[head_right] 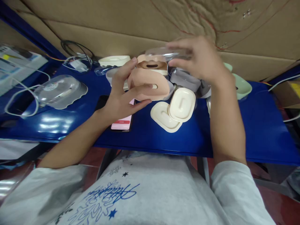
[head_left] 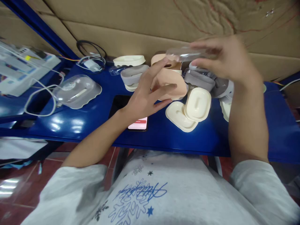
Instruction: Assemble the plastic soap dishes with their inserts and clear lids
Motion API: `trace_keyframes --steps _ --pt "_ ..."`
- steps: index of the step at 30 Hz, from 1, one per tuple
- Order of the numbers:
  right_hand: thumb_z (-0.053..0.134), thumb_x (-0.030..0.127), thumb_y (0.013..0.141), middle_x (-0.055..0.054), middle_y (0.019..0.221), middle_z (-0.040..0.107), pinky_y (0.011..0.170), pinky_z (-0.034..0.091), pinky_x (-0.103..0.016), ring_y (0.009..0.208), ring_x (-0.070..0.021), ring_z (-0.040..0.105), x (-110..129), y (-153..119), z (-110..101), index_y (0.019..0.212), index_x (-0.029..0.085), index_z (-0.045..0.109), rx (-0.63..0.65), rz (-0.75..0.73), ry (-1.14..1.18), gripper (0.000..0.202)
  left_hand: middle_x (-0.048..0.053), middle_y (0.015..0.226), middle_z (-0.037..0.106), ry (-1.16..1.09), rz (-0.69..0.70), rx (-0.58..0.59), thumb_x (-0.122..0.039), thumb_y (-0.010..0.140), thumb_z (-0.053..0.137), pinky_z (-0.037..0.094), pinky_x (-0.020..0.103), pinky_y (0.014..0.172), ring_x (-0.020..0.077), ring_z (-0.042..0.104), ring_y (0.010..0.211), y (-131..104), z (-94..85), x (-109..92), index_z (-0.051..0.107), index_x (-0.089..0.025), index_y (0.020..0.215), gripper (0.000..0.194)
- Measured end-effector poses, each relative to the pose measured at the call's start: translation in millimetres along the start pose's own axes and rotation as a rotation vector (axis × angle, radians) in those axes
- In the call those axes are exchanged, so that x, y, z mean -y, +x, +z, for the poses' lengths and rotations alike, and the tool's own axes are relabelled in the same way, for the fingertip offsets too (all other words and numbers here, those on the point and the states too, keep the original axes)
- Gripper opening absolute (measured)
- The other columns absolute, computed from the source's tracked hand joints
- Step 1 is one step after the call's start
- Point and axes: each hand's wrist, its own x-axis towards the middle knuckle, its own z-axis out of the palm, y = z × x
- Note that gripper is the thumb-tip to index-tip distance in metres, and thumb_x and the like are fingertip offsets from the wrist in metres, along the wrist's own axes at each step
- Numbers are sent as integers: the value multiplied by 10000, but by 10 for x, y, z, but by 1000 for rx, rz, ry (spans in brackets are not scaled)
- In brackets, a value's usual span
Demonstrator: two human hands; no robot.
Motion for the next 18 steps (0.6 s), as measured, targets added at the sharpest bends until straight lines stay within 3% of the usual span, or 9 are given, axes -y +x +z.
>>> trace_keyframes --steps 5,9,14,18 --pt "844 501 874 -99 1248 814 918 572 -482 1032 -330 762 -281 -153 -399 1359 261 791 -128 241 -248 543 132 1737 352 -5 98 -20 -355 1043 732 446 640 1268 350 390 1608 -33 45 16 612 -278 1434 416" --pt "866 475 847 -64 1166 818 904 542 -451 1004 -303 735 -376 -251 -571 1318 340 807 -38 424 -281 493 102 1764 297 -7 55 66 -373 1043 738 425 656 1285 353 310 1648 -42 83 6 561 -324 1499 491" --pt "833 417 887 -91 1207 804 879 493 -402 1014 -260 700 -429 -323 -683 1336 249 804 -3 459 -335 481 116 1749 340 -79 30 110 -379 1021 759 401 683 1293 383 330 1644 -62 129 26 575 -364 1486 501" --pt "814 422 922 -69 1212 803 917 486 -398 1019 -244 692 -484 -315 -674 1359 283 788 71 573 -384 459 129 1731 390 -103 10 168 -360 1022 749 417 709 1272 397 378 1621 -83 136 34 540 -382 1520 541"
